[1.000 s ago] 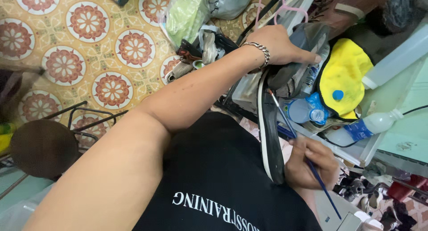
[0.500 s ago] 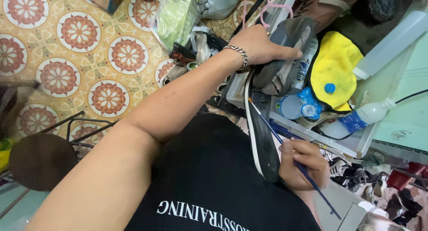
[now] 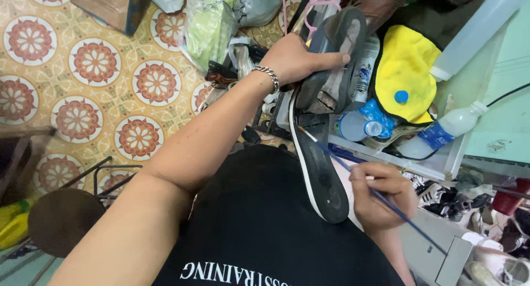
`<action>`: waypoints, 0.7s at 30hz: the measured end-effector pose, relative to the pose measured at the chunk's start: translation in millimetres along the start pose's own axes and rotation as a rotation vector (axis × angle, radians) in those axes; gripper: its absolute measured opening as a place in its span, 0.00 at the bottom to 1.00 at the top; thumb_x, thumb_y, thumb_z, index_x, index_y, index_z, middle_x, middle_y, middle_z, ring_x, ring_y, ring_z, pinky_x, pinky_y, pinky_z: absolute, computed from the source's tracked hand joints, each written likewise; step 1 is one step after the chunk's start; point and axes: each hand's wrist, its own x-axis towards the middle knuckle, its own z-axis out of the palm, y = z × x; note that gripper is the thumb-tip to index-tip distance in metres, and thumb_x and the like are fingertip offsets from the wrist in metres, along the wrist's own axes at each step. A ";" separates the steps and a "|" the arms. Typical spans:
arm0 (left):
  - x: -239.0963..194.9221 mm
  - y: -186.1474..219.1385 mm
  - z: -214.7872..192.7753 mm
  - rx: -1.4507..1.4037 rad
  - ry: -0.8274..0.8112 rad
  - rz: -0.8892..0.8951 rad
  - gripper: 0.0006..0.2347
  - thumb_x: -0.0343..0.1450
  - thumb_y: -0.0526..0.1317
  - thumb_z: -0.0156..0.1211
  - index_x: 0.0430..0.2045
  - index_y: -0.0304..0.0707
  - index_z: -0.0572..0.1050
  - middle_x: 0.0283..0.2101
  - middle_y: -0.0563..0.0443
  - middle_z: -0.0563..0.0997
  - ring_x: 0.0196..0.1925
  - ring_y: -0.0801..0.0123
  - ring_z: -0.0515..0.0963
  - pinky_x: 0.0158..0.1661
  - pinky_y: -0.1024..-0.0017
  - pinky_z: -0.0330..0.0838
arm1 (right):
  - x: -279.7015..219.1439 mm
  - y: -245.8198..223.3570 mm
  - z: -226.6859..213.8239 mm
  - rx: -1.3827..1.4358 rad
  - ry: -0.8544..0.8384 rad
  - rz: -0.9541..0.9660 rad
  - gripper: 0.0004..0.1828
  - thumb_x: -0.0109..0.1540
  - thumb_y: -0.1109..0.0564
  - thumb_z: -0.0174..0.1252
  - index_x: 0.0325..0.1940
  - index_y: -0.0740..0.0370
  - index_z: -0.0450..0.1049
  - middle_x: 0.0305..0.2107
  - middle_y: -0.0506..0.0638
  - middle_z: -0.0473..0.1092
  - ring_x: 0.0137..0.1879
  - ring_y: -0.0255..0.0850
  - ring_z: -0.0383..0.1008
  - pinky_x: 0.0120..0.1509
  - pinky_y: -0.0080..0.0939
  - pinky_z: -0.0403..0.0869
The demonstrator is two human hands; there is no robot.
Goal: The person holds a black shoe in their left hand and uses a small brush in their right hand to scrub the sole and the heel area. The person rotates the shoe to access different parts of the sole while continuing to brush the surface.
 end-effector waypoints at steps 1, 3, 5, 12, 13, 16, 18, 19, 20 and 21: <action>0.6 -1.9 0.9 0.004 -0.005 0.001 0.38 0.69 0.76 0.81 0.15 0.57 0.54 0.18 0.63 0.59 0.20 0.73 0.54 0.28 0.62 0.45 | 2.8 2.1 4.1 -0.002 0.005 0.004 0.23 0.72 0.73 0.73 0.44 0.63 0.61 0.37 0.71 0.82 0.39 0.57 0.89 0.45 0.54 0.85; 2.7 -4.3 2.7 0.005 0.030 -0.009 0.37 0.67 0.76 0.82 0.16 0.57 0.58 0.20 0.64 0.65 0.22 0.74 0.59 0.30 0.62 0.49 | 9.2 6.9 11.8 0.029 0.023 -0.043 0.22 0.70 0.77 0.76 0.42 0.66 0.67 0.41 0.72 0.84 0.47 0.60 0.91 0.54 0.55 0.88; 3.6 -7.1 3.9 0.005 0.027 0.001 0.38 0.67 0.76 0.82 0.16 0.56 0.55 0.18 0.64 0.60 0.21 0.74 0.55 0.29 0.63 0.47 | 14.2 0.2 16.8 -0.009 -0.021 -0.042 0.22 0.71 0.73 0.78 0.42 0.65 0.68 0.43 0.70 0.85 0.48 0.59 0.92 0.55 0.53 0.89; -2.9 -6.5 -0.9 -0.039 -0.001 -0.043 0.39 0.67 0.77 0.80 0.15 0.56 0.53 0.17 0.64 0.54 0.19 0.75 0.51 0.28 0.65 0.45 | 14.0 -0.6 -2.7 0.034 -0.039 -0.018 0.23 0.69 0.71 0.78 0.43 0.63 0.66 0.38 0.67 0.84 0.41 0.53 0.91 0.47 0.46 0.86; -4.2 -6.6 -1.4 -0.035 -0.006 -0.042 0.39 0.67 0.77 0.80 0.15 0.56 0.53 0.17 0.64 0.54 0.19 0.75 0.51 0.28 0.65 0.45 | 14.3 -0.2 3.3 0.033 -0.035 -0.015 0.23 0.69 0.71 0.78 0.43 0.63 0.66 0.38 0.67 0.84 0.41 0.53 0.91 0.47 0.46 0.86; -6.5 -5.4 -1.2 -0.031 0.036 -0.040 0.37 0.67 0.76 0.82 0.16 0.57 0.58 0.19 0.65 0.60 0.22 0.76 0.55 0.29 0.65 0.48 | 15.3 0.4 14.8 0.004 -0.014 0.040 0.21 0.72 0.73 0.78 0.43 0.64 0.69 0.44 0.71 0.84 0.51 0.57 0.92 0.60 0.53 0.89; -7.2 -4.6 -2.7 -0.033 0.016 -0.049 0.40 0.68 0.76 0.81 0.16 0.56 0.52 0.17 0.64 0.54 0.20 0.76 0.51 0.28 0.65 0.46 | 16.5 0.0 17.8 0.003 -0.067 0.037 0.21 0.70 0.69 0.81 0.40 0.63 0.70 0.42 0.66 0.86 0.52 0.57 0.94 0.58 0.51 0.90; -6.2 -5.0 -2.1 -0.031 0.015 -0.050 0.40 0.68 0.76 0.81 0.16 0.56 0.52 0.17 0.64 0.54 0.20 0.76 0.51 0.28 0.65 0.46 | 14.2 2.5 10.8 0.004 -0.066 0.038 0.21 0.70 0.69 0.81 0.40 0.63 0.70 0.42 0.66 0.86 0.52 0.57 0.94 0.58 0.51 0.90; -5.7 -6.1 -2.3 -0.029 0.014 -0.043 0.39 0.68 0.76 0.81 0.15 0.57 0.53 0.17 0.64 0.56 0.19 0.76 0.52 0.28 0.66 0.46 | 11.9 5.0 4.5 0.039 -0.082 0.021 0.20 0.69 0.70 0.79 0.41 0.64 0.71 0.43 0.66 0.86 0.49 0.54 0.93 0.55 0.49 0.90; -5.2 -7.1 -2.6 -0.026 0.013 -0.037 0.39 0.69 0.75 0.82 0.14 0.57 0.55 0.16 0.65 0.57 0.19 0.76 0.53 0.28 0.66 0.47 | 9.6 7.4 -1.8 0.074 -0.098 0.004 0.19 0.69 0.72 0.78 0.42 0.64 0.71 0.43 0.66 0.86 0.47 0.52 0.92 0.52 0.48 0.90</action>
